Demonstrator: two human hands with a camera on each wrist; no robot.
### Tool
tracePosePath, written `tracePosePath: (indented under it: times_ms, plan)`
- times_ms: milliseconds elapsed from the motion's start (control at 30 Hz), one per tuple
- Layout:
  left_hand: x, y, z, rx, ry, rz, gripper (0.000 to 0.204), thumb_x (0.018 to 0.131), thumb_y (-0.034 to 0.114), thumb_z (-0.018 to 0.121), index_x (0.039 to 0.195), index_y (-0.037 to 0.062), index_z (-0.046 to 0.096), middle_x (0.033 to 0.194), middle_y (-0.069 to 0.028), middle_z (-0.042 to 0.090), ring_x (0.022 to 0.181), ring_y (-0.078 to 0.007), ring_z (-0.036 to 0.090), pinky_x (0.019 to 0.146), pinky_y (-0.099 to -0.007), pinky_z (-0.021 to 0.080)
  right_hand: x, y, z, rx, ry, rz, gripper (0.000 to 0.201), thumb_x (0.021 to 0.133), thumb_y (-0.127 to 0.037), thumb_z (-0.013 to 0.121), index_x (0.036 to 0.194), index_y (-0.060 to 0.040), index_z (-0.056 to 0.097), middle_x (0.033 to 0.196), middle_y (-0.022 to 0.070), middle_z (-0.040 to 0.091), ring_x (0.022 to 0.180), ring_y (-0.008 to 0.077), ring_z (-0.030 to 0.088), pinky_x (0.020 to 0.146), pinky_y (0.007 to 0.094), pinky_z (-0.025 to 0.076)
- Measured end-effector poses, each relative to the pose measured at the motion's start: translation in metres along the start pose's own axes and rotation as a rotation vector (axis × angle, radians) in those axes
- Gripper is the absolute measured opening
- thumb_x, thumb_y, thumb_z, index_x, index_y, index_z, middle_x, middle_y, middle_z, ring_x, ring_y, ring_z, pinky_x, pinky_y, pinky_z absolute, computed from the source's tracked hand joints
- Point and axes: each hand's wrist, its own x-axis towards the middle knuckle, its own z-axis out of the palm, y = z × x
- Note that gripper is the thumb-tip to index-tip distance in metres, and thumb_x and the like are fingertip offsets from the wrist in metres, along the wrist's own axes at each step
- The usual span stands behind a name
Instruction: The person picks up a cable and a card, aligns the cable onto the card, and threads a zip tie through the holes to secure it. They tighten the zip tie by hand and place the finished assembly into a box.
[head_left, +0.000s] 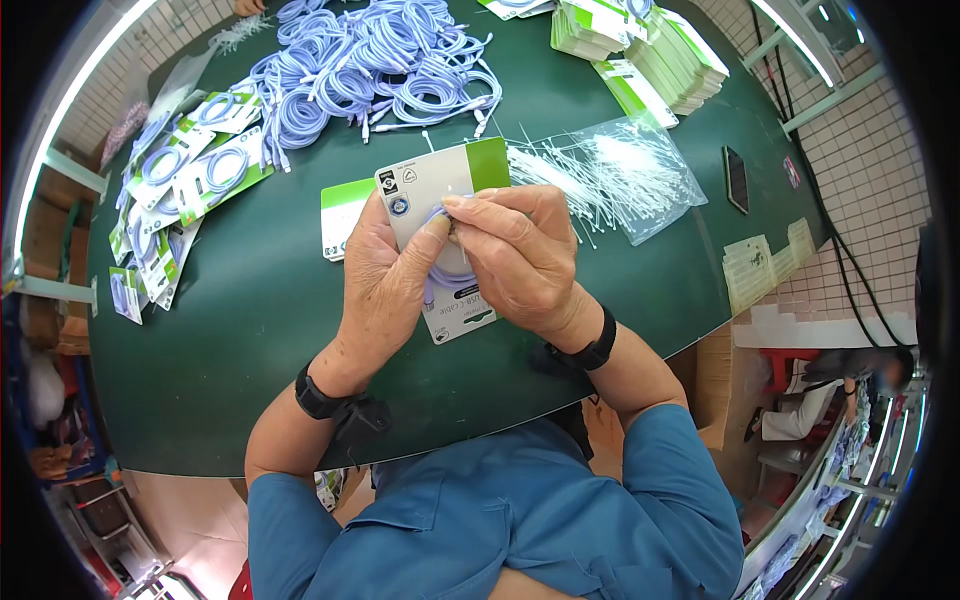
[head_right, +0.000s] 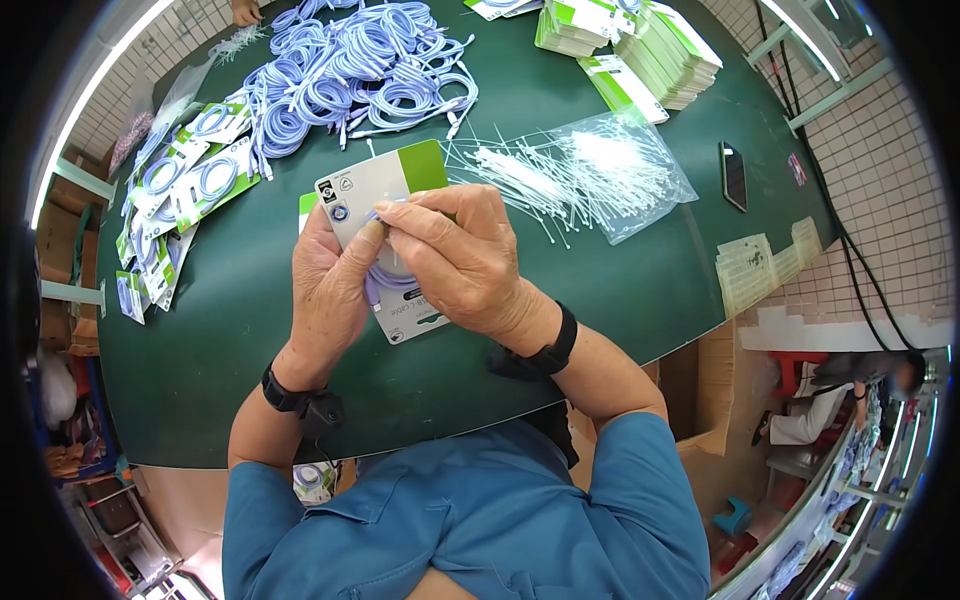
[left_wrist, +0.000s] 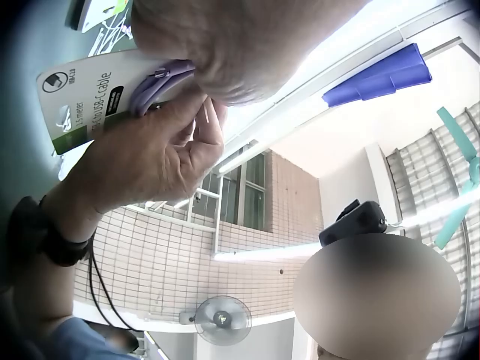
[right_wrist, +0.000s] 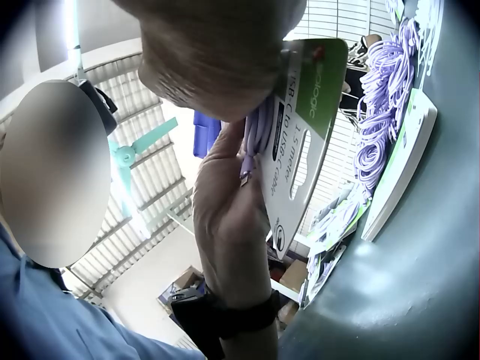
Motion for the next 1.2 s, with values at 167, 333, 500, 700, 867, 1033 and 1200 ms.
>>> tracePosePath:
  times_ms: [167, 333, 500, 700, 867, 1033, 1200]
  plan:
    - [-0.001, 0.002, 0.004, -0.047, 0.001, 0.031, 0.029, 0.103, 0.007, 0.063, 0.13, -0.0018, 0.058, 0.12, -0.0101, 0.071, 0.107, -0.013, 0.068, 0.092, -0.0291, 0.055, 0.0, 0.0, -0.002, -0.01, 0.054, 0.003, 0.025, 0.073, 0.007, 0.081, 0.093, -0.0037, 0.07, 0.109, 0.0057, 0.073, 0.089, 0.0229, 0.063, 0.073, 0.034, 0.049]
    - [-0.005, 0.005, 0.004, -0.077, -0.014, 0.013, 0.031, 0.102, 0.006, 0.066, 0.13, -0.0036, 0.058, 0.119, -0.0118, 0.073, 0.105, -0.0133, 0.069, 0.092, -0.0292, 0.055, -0.004, 0.0, -0.005, 0.013, 0.073, -0.002, 0.028, 0.076, 0.007, 0.081, 0.097, -0.006, 0.067, 0.107, 0.0035, 0.071, 0.086, 0.022, 0.062, 0.073, 0.0353, 0.048]
    - [-0.004, 0.006, 0.003, -0.127, 0.008, 0.019, 0.032, 0.101, 0.005, 0.067, 0.13, -0.0043, 0.059, 0.12, -0.0122, 0.073, 0.104, -0.0137, 0.07, 0.092, -0.0289, 0.056, -0.005, -0.004, -0.008, 0.038, 0.038, -0.044, 0.031, 0.079, 0.005, 0.081, 0.102, -0.0082, 0.063, 0.108, 0.0028, 0.072, 0.085, 0.0213, 0.063, 0.073, 0.0363, 0.049]
    - [-0.001, 0.008, -0.001, -0.182, 0.05, -0.066, 0.033, 0.1, 0.006, 0.068, 0.131, -0.0041, 0.059, 0.12, -0.0126, 0.073, 0.104, -0.0144, 0.071, 0.092, -0.0291, 0.057, -0.008, -0.01, -0.01, 0.229, -0.025, -0.053, 0.035, 0.08, 0.0, 0.083, 0.104, -0.0111, 0.059, 0.109, 0.0027, 0.073, 0.087, 0.0196, 0.07, 0.077, 0.0361, 0.052]
    - [0.0, 0.009, -0.002, -0.182, 0.055, -0.064, 0.033, 0.1, 0.006, 0.068, 0.131, -0.0039, 0.06, 0.12, -0.0127, 0.073, 0.104, -0.0146, 0.071, 0.091, -0.0298, 0.058, -0.01, -0.011, -0.009, 0.349, -0.047, -0.047, 0.036, 0.08, -0.001, 0.083, 0.103, -0.0125, 0.058, 0.11, 0.0033, 0.074, 0.091, 0.0196, 0.072, 0.08, 0.0361, 0.053]
    - [0.0, 0.008, -0.001, -0.182, 0.053, -0.063, 0.033, 0.1, 0.005, 0.068, 0.131, -0.0038, 0.06, 0.12, -0.0127, 0.073, 0.104, -0.0147, 0.071, 0.091, -0.03, 0.058, -0.011, -0.01, -0.008, 0.394, -0.059, -0.062, 0.035, 0.081, -0.001, 0.083, 0.102, -0.0123, 0.057, 0.111, 0.004, 0.074, 0.091, 0.0202, 0.072, 0.078, 0.0366, 0.054]
    - [0.0, 0.006, -0.002, -0.181, 0.04, -0.068, 0.032, 0.1, 0.005, 0.067, 0.131, -0.0037, 0.06, 0.12, -0.0126, 0.073, 0.104, -0.0148, 0.071, 0.091, -0.0302, 0.058, -0.011, -0.011, -0.005, 0.379, -0.071, -0.038, 0.034, 0.081, 0.001, 0.082, 0.103, -0.0098, 0.058, 0.111, 0.0073, 0.073, 0.088, 0.0228, 0.072, 0.073, 0.0367, 0.057]
